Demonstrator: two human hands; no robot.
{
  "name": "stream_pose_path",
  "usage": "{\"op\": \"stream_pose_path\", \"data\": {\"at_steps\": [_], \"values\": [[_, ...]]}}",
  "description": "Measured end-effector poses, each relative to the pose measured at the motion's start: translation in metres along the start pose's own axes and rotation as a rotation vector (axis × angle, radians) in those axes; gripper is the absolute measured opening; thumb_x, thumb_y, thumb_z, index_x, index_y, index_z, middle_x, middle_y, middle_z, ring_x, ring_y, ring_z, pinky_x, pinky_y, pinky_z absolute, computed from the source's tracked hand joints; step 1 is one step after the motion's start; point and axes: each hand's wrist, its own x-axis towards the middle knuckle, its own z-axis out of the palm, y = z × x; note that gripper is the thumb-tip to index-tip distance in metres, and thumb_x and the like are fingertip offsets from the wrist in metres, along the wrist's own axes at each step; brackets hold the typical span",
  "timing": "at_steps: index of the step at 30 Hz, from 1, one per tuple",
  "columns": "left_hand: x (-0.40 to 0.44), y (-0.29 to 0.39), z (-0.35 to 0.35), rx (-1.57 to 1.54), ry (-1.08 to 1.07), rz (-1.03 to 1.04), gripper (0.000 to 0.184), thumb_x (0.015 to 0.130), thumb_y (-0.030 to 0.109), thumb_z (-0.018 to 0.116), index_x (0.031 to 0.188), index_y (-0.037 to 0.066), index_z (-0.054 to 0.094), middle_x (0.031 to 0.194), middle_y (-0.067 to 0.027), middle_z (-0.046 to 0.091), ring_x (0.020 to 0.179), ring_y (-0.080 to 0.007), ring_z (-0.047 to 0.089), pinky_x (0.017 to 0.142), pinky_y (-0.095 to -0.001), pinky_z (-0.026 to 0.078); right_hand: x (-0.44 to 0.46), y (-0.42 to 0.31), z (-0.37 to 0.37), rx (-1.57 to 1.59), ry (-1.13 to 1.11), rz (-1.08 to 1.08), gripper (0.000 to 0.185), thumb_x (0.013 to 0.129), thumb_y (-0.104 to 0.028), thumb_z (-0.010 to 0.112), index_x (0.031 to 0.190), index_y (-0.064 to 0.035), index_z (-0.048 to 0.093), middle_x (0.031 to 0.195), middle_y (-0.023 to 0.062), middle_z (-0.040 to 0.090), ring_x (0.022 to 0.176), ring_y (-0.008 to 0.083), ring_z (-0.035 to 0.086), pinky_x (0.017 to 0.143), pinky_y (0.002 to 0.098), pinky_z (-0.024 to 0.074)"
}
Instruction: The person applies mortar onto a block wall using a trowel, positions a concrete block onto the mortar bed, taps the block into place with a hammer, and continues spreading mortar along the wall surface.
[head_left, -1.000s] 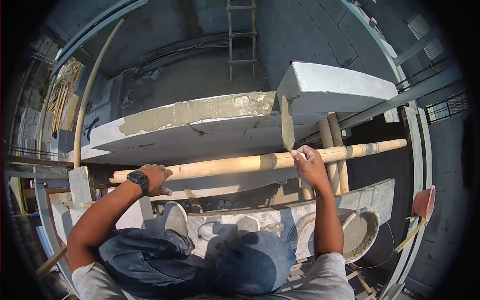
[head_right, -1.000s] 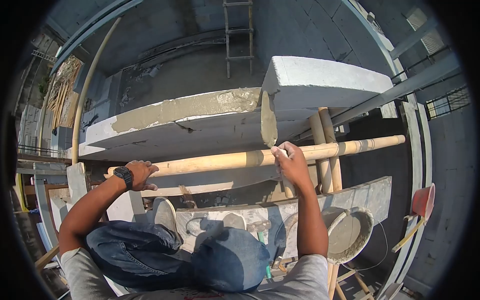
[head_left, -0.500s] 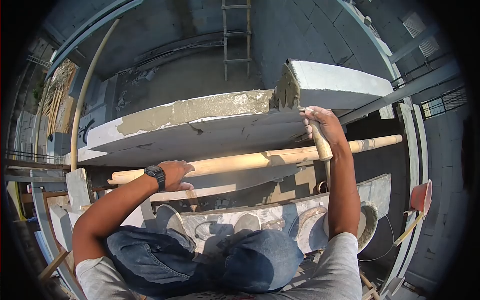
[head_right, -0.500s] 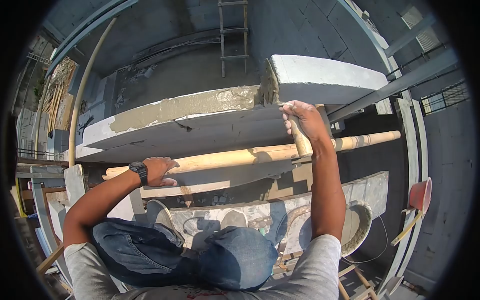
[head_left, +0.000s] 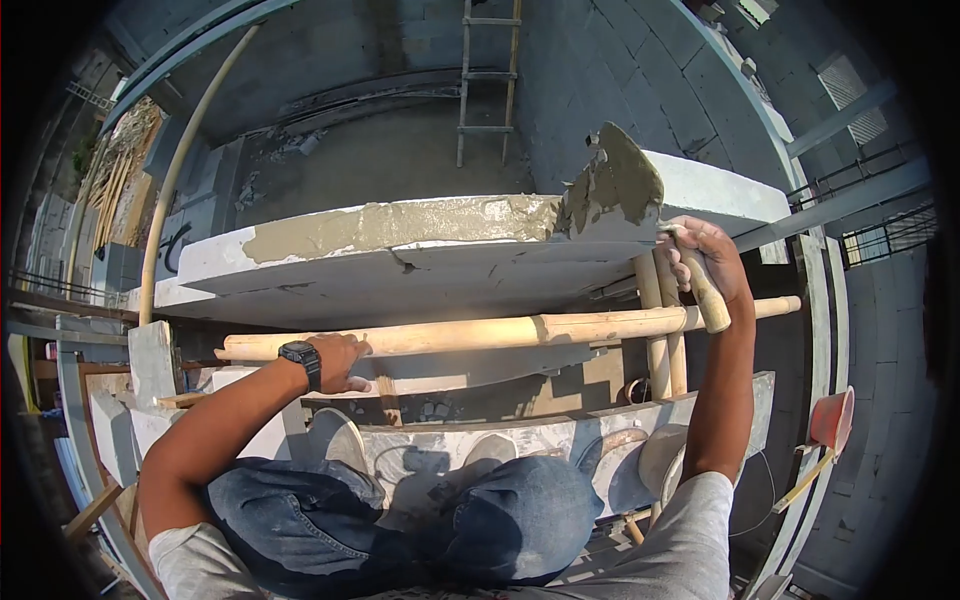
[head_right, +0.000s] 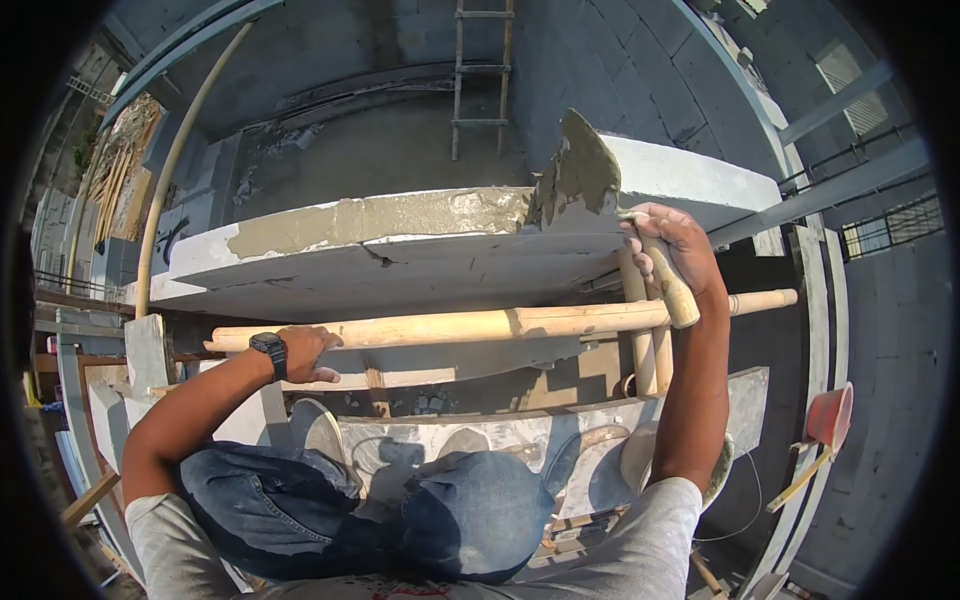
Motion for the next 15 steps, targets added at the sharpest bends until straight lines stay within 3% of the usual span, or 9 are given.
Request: {"op": "stream_pose_path", "data": {"at_steps": [1,2,4,7,9,13,14,15], "values": [[-0.002,0.001,0.002,-0.042,0.024,0.010,0.076,0.092,0.061,0.070,0.141,0.005,0.057,0.131,-0.0246,0.066,0.119,-0.0444,0.066,0.101,-0.0520,0.054,-0.005,-0.005,-0.001,-0.060,0.026,-0.069,0.030,0.098,-0.026,0.068,0.107,0.0025,0.066,0.076,0.0047,0.062,0.050,0.0079,0.056,0.044,0.0206,0.0469],[-0.004,0.002,0.002,-0.077,0.051,0.021,0.076,0.092,0.061,0.070,0.142,0.005,0.057,0.130,-0.0243,0.066,0.120,-0.0443,0.065,0.101,-0.0521,0.053,-0.008,-0.019,-0.005,-0.228,-0.018,-0.112,0.020,0.099,-0.019,0.063,0.106,-0.0006,0.069,0.077,0.0038,0.065,0.058,0.0094,0.060,0.054,0.0252,0.0515],[-0.004,0.010,-0.002,0.014,-0.067,-0.016,0.074,0.093,0.057,0.071,0.142,0.004,0.057,0.132,-0.0244,0.066,0.123,-0.0428,0.064,0.102,-0.0521,0.053,-0.003,-0.038,0.010,-0.701,0.182,-0.155,0.021,0.098,-0.020,0.065,0.105,-0.0002,0.070,0.079,0.0092,0.069,0.068,0.0206,0.068,0.065,0.0353,0.0563],[0.000,0.025,-0.014,0.138,-0.163,-0.043,0.073,0.093,0.056,0.072,0.142,0.003,0.057,0.132,-0.0243,0.065,0.124,-0.0419,0.064,0.102,-0.0525,0.053,0.032,-0.040,0.008,-1.502,0.229,-0.504,0.020,0.094,-0.018,0.067,0.104,-0.0007,0.071,0.085,0.0160,0.073,0.084,0.0344,0.073,0.076,0.0452,0.0572],[0.010,0.024,-0.009,0.175,-0.141,-0.009,0.071,0.093,0.055,0.073,0.139,0.004,0.059,0.131,-0.0233,0.065,0.122,-0.0419,0.065,0.102,-0.0531,0.053,0.053,-0.042,0.018,-1.776,0.233,-0.418,0.018,0.091,-0.014,0.069,0.103,-0.0011,0.072,0.089,0.0191,0.073,0.091,0.0388,0.072,0.079,0.0480,0.0569],[0.025,0.033,-0.010,0.142,0.020,0.073,0.071,0.092,0.058,0.072,0.139,0.006,0.059,0.132,-0.0210,0.065,0.120,-0.0424,0.065,0.102,-0.0538,0.053,0.050,-0.061,0.013,-1.952,0.240,-0.297,0.013,0.087,-0.010,0.071,0.097,-0.0023,0.071,0.096,0.0193,0.072,0.097,0.0410,0.070,0.084,0.0519,0.0550],[0.025,0.031,-0.009,0.111,0.026,0.093,0.071,0.092,0.058,0.072,0.138,0.006,0.059,0.131,-0.0215,0.066,0.120,-0.0426,0.065,0.102,-0.0533,0.053,0.033,-0.072,0.012,-2.013,0.279,-0.348,0.013,0.084,-0.004,0.069,0.096,-0.0023,0.074,0.091,0.0193,0.074,0.093,0.0389,0.073,0.081,0.0490,0.0576],[0.025,0.029,-0.006,0.078,0.034,0.118,0.071,0.092,0.058,0.072,0.138,0.005,0.059,0.130,-0.0221,0.066,0.120,-0.0429,0.065,0.101,-0.0528,0.053,0.021,-0.085,0.008,-2.015,0.329,-0.255,0.011,0.084,-0.004,0.068,0.094,-0.0025,0.073,0.090,0.0190,0.074,0.092,0.0390,0.073,0.081,0.0493,0.0575]]}}
